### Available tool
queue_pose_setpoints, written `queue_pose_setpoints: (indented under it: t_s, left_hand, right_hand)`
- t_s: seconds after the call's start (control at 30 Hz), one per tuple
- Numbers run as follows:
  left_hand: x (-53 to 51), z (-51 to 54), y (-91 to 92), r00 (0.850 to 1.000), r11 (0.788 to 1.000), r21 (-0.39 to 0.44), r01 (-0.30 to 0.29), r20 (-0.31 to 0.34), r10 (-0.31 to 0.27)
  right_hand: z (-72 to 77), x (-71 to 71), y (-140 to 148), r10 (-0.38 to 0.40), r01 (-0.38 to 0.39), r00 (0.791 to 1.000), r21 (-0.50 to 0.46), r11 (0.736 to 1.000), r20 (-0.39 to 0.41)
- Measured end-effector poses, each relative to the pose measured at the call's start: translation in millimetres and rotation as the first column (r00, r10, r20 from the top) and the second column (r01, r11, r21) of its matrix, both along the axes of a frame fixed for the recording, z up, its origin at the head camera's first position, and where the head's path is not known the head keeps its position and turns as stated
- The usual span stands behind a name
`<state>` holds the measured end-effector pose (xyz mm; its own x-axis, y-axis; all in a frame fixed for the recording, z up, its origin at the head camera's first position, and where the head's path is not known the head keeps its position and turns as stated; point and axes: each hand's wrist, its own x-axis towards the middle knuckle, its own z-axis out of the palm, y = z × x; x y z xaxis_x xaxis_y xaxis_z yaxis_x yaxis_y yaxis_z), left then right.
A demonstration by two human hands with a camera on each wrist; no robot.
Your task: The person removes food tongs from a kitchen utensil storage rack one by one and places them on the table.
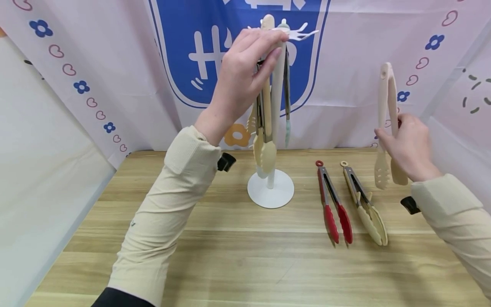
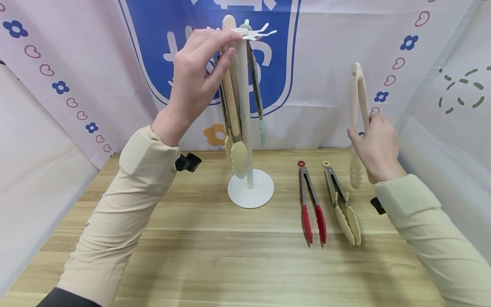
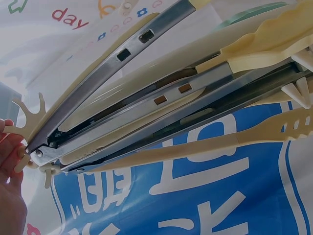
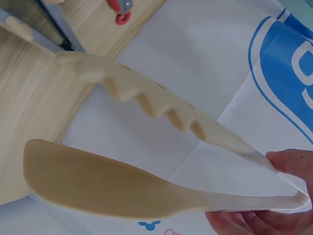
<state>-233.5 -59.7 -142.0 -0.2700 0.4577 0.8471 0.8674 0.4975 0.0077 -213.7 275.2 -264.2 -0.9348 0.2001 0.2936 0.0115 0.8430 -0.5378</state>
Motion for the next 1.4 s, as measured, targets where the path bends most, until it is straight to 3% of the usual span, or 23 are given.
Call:
queue_pose_setpoints:
  t_s: [0.17,0.97,1.4]
  left_hand:
    - [0.1,0.3,-0.1,1.0,1.0,0.001,0.002,0.0,-0.002]
    - [0.3,0.1,0.3,1.0,1.0,0.003,0.005,0.0,-0.005]
    - [0.3,0.2,0.3,1.0,1.0,0.004,0.014,0.008,-0.014]
  right_hand:
    - [-3.1,2.1,5,-0.007,0.006,0.999,0.035,0.999,0.035]
    - [-23.5,16.7,29,-0.007,-0.001,0.998,0.139,0.99,0.061]
    - [-39.2,25.8,41,0.037,-0.059,0.993,0.194,0.979,0.114]
